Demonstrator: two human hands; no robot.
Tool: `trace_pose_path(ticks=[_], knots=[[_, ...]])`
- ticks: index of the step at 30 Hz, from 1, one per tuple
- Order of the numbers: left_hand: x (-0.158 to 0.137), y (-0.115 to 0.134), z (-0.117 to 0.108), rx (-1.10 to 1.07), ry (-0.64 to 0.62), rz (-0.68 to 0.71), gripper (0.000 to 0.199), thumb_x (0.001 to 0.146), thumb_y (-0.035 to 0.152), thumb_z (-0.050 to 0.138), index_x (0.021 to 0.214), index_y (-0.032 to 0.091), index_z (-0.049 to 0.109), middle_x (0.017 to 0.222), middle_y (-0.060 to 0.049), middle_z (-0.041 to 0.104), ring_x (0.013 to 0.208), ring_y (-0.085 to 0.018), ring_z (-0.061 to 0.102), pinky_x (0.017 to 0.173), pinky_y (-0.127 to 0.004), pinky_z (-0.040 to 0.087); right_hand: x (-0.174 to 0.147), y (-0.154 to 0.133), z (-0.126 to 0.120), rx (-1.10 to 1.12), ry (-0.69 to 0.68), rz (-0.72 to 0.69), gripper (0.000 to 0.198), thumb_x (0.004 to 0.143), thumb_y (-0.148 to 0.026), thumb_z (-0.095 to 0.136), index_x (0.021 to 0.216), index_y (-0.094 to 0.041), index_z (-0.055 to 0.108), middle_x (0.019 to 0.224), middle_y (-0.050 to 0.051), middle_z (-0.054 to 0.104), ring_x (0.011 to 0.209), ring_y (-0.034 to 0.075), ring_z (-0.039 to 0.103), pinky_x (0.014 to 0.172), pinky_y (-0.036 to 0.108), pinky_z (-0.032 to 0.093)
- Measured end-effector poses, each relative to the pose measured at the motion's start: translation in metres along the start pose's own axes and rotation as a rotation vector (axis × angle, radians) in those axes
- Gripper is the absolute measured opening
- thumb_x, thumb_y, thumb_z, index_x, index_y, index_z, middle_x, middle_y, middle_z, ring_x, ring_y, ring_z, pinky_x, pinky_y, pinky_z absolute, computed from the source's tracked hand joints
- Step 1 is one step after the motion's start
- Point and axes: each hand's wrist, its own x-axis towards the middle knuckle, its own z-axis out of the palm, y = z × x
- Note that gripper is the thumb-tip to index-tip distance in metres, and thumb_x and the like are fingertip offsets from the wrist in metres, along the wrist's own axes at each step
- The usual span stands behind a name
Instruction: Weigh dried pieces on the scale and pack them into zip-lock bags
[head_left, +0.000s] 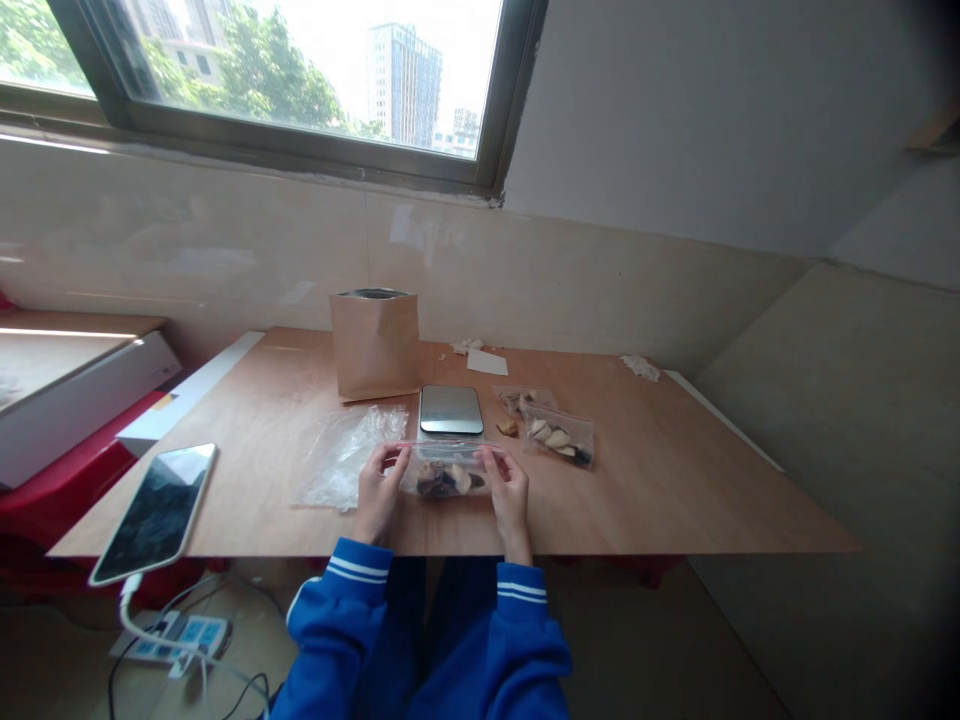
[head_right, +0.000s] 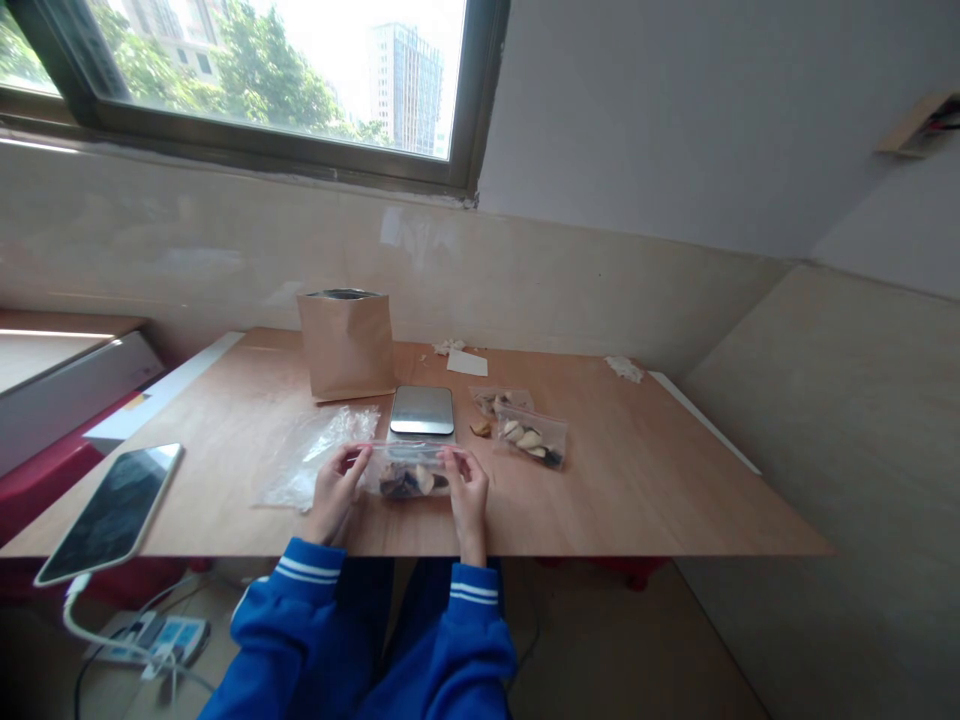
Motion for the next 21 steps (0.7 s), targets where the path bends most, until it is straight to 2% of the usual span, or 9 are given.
trace_pose_path(ticks=[4, 9, 17, 21], knots=[[-0.002, 0.001, 0.004, -0.043, -0.001, -0.021, 0.033, 0.081, 0.047, 0.064, 0.092, 0.016, 0.067, 0.095, -0.007, 0.069, 0.091, -0.021, 0.064, 0.08, -0.03, 0.048, 0.0, 0.001, 0.003, 0.001, -0.019, -0.014, 0.035, 0.081, -0.049, 0.065, 0.092, -0.016, 0.071, 0.084, 0.006, 0.072, 0.076, 0.019, 0.066, 0.073, 0.031, 0.055], [-0.006, 0.002, 0.011, -0.168, -0.151, -0.054, 0.033, 0.082, 0.043, 0.065, 0.1, 0.015, 0.068, 0.092, -0.006, 0.07, 0.089, -0.021, 0.064, 0.08, -0.03, 0.048, 0.0, 0.004, 0.005, 0.0, -0.035, -0.031, 0.036, 0.082, -0.049, 0.064, 0.093, -0.016, 0.071, 0.085, 0.007, 0.071, 0.078, 0.02, 0.067, 0.075, 0.032, 0.055], [-0.007, -0.002, 0.013, -0.182, -0.029, -0.085, 0.027, 0.077, 0.04, 0.071, 0.088, 0.015, 0.07, 0.072, 0.0, 0.064, 0.072, -0.014, 0.059, 0.069, -0.024, 0.045, 0.001, 0.009, 0.003, -0.009, 0.019, -0.056, 0.033, 0.081, -0.046, 0.066, 0.092, -0.015, 0.072, 0.086, 0.007, 0.071, 0.078, 0.019, 0.066, 0.076, 0.032, 0.054], [-0.007, 0.003, 0.011, -0.191, -0.032, -0.108, 0.027, 0.074, 0.037, 0.073, 0.09, 0.015, 0.073, 0.082, -0.003, 0.07, 0.081, -0.017, 0.063, 0.076, -0.027, 0.047, 0.0, 0.01, 0.001, -0.011, 0.04, -0.047, 0.034, 0.08, -0.046, 0.066, 0.094, -0.016, 0.072, 0.092, 0.008, 0.072, 0.081, 0.019, 0.066, 0.077, 0.032, 0.053]])
